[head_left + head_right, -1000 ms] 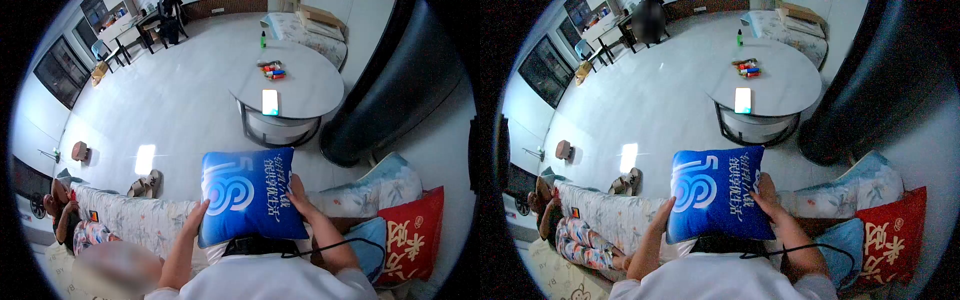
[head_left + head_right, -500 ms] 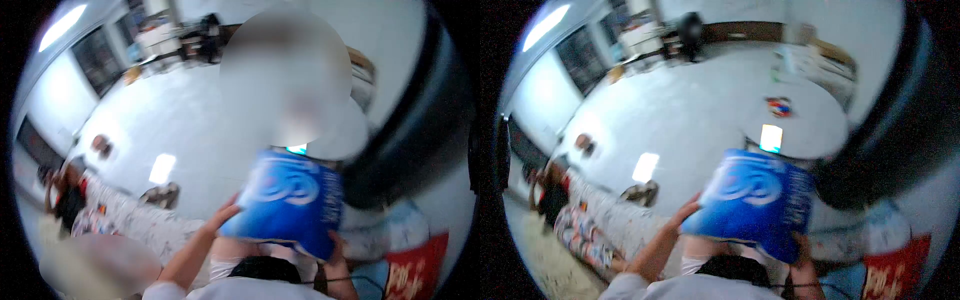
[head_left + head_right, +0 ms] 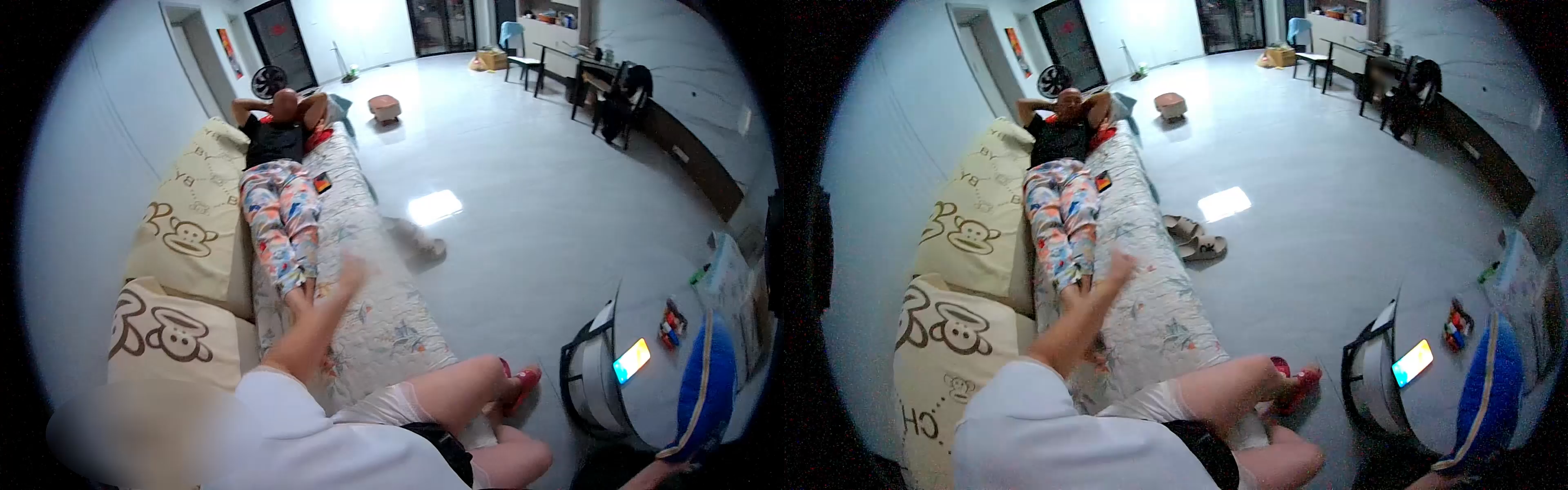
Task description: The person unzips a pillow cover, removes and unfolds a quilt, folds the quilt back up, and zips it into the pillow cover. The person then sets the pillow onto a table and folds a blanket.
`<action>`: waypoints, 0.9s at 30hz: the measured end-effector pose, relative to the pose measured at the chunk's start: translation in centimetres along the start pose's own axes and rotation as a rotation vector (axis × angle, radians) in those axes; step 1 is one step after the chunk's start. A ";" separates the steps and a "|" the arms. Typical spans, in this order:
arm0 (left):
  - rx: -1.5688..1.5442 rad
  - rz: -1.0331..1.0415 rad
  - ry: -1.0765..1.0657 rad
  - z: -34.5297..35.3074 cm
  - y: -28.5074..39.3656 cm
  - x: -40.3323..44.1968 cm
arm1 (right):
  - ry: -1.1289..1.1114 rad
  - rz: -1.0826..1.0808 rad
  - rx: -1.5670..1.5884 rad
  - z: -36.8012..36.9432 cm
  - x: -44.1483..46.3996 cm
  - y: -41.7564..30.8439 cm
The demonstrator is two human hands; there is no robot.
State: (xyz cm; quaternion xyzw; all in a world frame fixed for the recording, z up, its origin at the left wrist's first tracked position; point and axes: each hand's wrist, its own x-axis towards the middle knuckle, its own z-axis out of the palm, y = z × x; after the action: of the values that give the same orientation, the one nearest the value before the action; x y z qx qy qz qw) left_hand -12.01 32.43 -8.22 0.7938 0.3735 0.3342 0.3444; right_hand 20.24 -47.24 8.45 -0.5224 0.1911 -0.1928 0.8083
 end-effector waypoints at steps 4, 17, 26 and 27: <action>0.600 -0.634 0.557 -12.4 1.6 0.6 | 0.125 -0.093 -0.013 -2.5 10.0 0.9; 0.995 0.450 -0.430 -2.7 13.6 -5.9 | 0.187 -0.018 0.227 -1.2 11.5 5.9; 0.179 0.391 -1.007 13.1 29.3 -3.6 | 0.203 0.336 0.017 -7.1 8.5 14.5; 0.345 0.501 -0.963 15.1 33.0 -1.9 | 0.217 0.383 0.001 -8.6 7.3 15.2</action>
State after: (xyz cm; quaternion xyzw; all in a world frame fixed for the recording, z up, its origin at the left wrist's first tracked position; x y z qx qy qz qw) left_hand 10.90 10.40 9.38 0.9658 0.0239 -0.0598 0.2512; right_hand 23.79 -51.80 -9.59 -0.4525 0.3728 -0.0910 0.8050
